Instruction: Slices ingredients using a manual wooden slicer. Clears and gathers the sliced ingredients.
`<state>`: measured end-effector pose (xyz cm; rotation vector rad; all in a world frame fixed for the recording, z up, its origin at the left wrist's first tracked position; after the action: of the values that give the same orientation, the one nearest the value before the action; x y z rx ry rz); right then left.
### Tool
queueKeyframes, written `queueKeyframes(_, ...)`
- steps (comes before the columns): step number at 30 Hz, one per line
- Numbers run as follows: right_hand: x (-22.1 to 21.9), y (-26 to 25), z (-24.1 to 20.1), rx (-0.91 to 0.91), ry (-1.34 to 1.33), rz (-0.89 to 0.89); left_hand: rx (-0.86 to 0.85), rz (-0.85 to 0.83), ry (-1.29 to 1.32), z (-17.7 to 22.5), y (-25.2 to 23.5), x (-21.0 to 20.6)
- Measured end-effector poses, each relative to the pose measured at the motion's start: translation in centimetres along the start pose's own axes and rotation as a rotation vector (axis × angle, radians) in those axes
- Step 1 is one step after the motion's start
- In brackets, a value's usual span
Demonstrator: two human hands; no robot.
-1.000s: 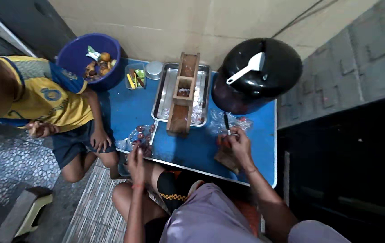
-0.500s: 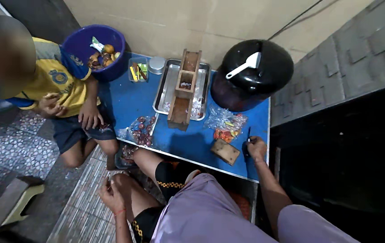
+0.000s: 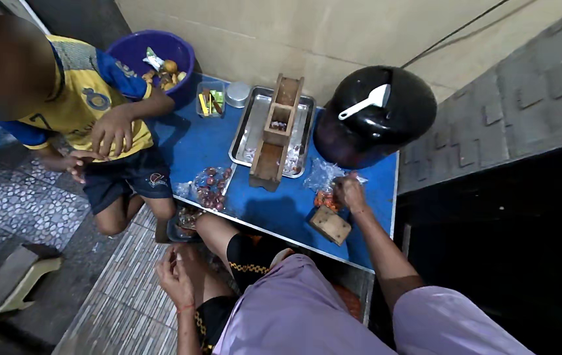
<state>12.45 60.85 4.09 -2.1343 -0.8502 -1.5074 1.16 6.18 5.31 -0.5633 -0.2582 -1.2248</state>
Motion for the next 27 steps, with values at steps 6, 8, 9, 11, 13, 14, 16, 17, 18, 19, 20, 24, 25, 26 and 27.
queueKeyframes(6, 2.7, 1.3, -0.3, -0.059, -0.031, 0.055, -0.003, -0.116, 0.121, 4.5, 1.4, -1.4)
queueKeyframes(8, 5.6, 3.3, -2.6, -0.042, -0.230, 0.122, -0.016, -0.211, 0.172, 7.9, 2.2, -2.8)
queueKeyframes(9, 6.4, 4.9, -4.1, -0.042, -0.363, 0.094, -0.002, -0.289, 0.211, 9.8, 2.8, -3.7)
queueKeyframes(11, 6.2, 8.4, -7.8, 0.011, -0.634, -0.069, 0.077, -0.492, 0.312, 12.7, 4.0, -6.4)
queueKeyframes(13, 4.6, 11.8, -11.2, 0.178, -0.793, -0.240, 0.176, -0.678, 0.426, 14.3, 5.2, -9.0)
queueKeyframes(14, 3.8, 13.2, -12.5, 0.260, -0.837, -0.309, 0.213, -0.720, 0.466, 14.9, 5.7, -9.9)
queueKeyframes(16, 3.1, 14.9, -14.4, 0.384, -0.884, -0.363, 0.254, -0.714, 0.524, 15.7, 6.2, -10.6)
queueKeyframes(17, 3.1, 15.3, -15.0, 0.425, -0.884, -0.362, 0.250, -0.683, 0.538, 15.7, 6.2, -10.6)
queueKeyframes(18, 3.2, 15.4, -15.5, 0.462, -0.872, -0.355, 0.231, -0.649, 0.549, 15.6, 6.1, -10.5)
queueKeyframes(19, 3.2, 15.5, -15.7, 0.491, -0.861, -0.350, 0.210, -0.625, 0.550, 15.3, 6.0, -10.3)
queueKeyframes(20, 3.1, 15.5, -15.9, 0.512, -0.850, -0.349, 0.185, -0.609, 0.537, 15.1, 5.9, -10.1)
queueKeyframes(24, 3.0, 15.6, -16.6, 0.566, -0.807, -0.378, 0.131, -0.557, 0.510, 14.7, 5.9, -9.5)
queueKeyframes(25, 2.9, 15.6, -16.6, 0.567, -0.808, -0.382, 0.129, -0.546, 0.525, 14.6, 5.9, -9.3)
queueKeyframes(26, 2.9, 15.7, -16.7, 0.562, -0.813, -0.383, 0.119, -0.533, 0.539, 14.7, 5.8, -9.2)
queueKeyframes(27, 2.8, 15.7, -16.7, 0.558, -0.823, -0.374, 0.107, -0.521, 0.547, 14.7, 5.8, -9.1)
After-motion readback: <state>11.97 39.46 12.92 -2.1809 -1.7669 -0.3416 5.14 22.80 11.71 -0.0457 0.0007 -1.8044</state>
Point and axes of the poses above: each hand's wrist, its own y-axis away from the middle knuckle, its own x-axis out of the back of the hand, z = x × y, the point moved 4 cm from there along -y, towards the middle knuckle, and after that the axes turned 12 degrees about z, right-handed, at the moved point
